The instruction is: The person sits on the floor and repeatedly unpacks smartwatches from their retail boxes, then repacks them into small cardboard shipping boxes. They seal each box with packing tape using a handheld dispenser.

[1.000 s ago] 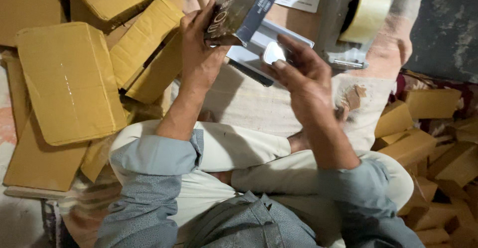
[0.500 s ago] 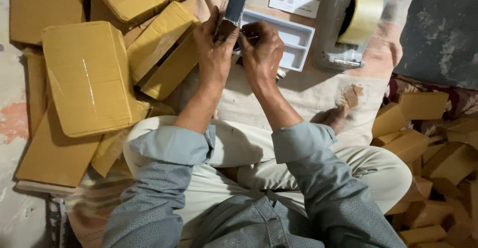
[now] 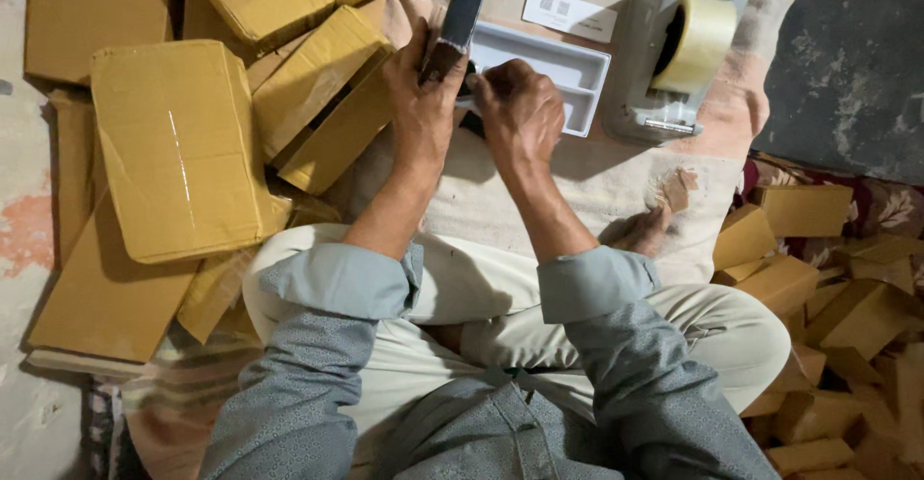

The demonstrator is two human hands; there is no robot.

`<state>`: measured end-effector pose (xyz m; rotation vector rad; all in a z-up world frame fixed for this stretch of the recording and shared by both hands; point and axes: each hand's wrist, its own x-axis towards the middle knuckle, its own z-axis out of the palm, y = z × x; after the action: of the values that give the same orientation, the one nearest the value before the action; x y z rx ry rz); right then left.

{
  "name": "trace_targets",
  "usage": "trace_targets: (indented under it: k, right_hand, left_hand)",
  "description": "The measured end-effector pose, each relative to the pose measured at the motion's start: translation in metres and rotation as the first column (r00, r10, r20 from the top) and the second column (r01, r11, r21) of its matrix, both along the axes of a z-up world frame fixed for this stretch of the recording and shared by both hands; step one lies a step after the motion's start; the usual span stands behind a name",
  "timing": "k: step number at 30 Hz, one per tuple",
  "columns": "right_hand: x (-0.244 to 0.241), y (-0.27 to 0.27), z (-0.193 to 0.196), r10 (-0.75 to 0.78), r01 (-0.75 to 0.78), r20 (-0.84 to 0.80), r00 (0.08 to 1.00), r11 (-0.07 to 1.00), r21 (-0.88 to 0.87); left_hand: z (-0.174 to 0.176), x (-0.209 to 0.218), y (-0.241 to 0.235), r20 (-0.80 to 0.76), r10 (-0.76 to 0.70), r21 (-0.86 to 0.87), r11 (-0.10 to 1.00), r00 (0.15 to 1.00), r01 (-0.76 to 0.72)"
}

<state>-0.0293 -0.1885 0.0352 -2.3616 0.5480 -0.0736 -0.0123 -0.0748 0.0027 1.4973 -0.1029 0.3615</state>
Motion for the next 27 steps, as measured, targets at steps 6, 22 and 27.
trace_targets:
  k: [6,22,27]
  right_hand:
    - [-0.008,0.005,-0.009,0.196,-0.154,0.195,0.961,0.965,-0.211]
    - [-0.037,-0.014,-0.017,0.326,-0.254,0.482,0.813,0.944,-0.209]
    - [-0.087,-0.087,-0.03,-0.059,-0.062,0.544,0.837,0.977,0.202]
  left_hand:
    - [-0.003,0.002,0.003,-0.219,-0.094,-0.179,0.982,0.971,0.054]
    - [-0.013,0.013,0.024,-0.313,-0.043,-0.209,0.978,0.949,-0.025]
    - [-0.021,0.023,0.06,-0.118,0.25,0.301,0.931,0.961,-0.205]
